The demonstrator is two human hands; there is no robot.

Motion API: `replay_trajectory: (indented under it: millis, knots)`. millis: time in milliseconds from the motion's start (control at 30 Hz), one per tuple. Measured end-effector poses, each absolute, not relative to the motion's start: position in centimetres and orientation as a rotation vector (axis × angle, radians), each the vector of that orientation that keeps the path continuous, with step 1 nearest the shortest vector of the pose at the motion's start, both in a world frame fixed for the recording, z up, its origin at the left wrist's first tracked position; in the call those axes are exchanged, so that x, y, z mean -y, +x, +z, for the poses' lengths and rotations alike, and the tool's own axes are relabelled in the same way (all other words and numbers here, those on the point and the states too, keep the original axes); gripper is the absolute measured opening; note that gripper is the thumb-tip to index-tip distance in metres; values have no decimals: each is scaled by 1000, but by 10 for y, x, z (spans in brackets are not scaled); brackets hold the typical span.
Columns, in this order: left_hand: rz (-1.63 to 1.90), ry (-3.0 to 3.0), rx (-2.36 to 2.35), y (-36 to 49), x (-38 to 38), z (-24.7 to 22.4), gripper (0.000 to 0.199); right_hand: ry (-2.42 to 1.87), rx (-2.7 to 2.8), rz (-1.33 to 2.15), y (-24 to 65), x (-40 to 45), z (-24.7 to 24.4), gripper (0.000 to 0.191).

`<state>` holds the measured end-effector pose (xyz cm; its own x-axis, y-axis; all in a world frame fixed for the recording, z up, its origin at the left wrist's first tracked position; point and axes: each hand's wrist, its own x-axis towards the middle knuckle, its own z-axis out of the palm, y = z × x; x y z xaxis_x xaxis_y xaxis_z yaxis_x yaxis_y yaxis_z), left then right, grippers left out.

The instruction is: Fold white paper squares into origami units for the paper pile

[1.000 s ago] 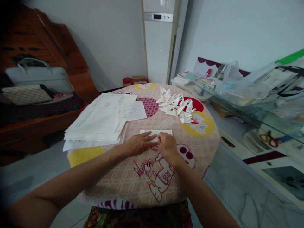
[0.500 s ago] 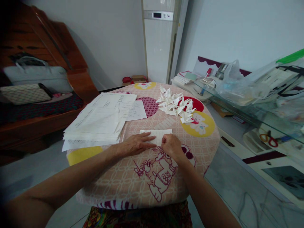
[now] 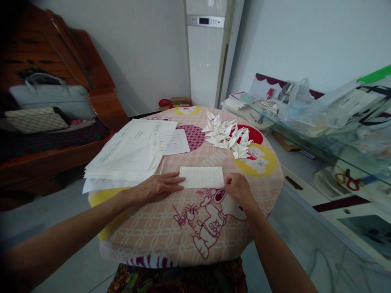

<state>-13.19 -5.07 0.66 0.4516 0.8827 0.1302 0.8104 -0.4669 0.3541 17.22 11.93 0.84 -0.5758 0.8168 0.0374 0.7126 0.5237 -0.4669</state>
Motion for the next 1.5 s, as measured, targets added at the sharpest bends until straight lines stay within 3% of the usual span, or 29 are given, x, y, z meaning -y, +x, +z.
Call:
replay_trajectory:
  millis: [233,367,533,700,833,967,1167,1233,1367,1433,1500]
  knots:
    - [734,2192,-1633,-142,59,21,26,-1298,2280,583,169,-125,6,21]
    - [925,1981,-1844,-130,36,8,67,-876,2272,439,136,-126,4,43]
    - [940,1943,-1872,-113,19,1,80,-664,2581,559,88,-123,10,54]
    - [931,1934,-1855,-107,23,-3,91,-697,2600,659,73,-111,22,45]
    - [1205,1766,-1572,-116,27,-5,111,-707,2433,867,89,-108,42,24]
    - [1245,1822,-1320,-134,26,10,113,-543,2183,1099,119,-119,68,6]
    - [1195,2191,-1269,-128,21,45,99,-243,1894,1337,139,-122,91,9]
    - [1229,2274,-1229,-116,20,52,82,-189,1873,1332,137,-118,91,13]
    - [1318,2389,-1129,-104,23,60,20,-118,1909,1298,143,-112,83,13]
    - [1304,2515,-1090,-106,27,59,12,-138,1955,1266,152,-111,75,11]
    - [1230,2652,-1077,-111,32,54,16,-170,2018,1175,163,-110,62,9]
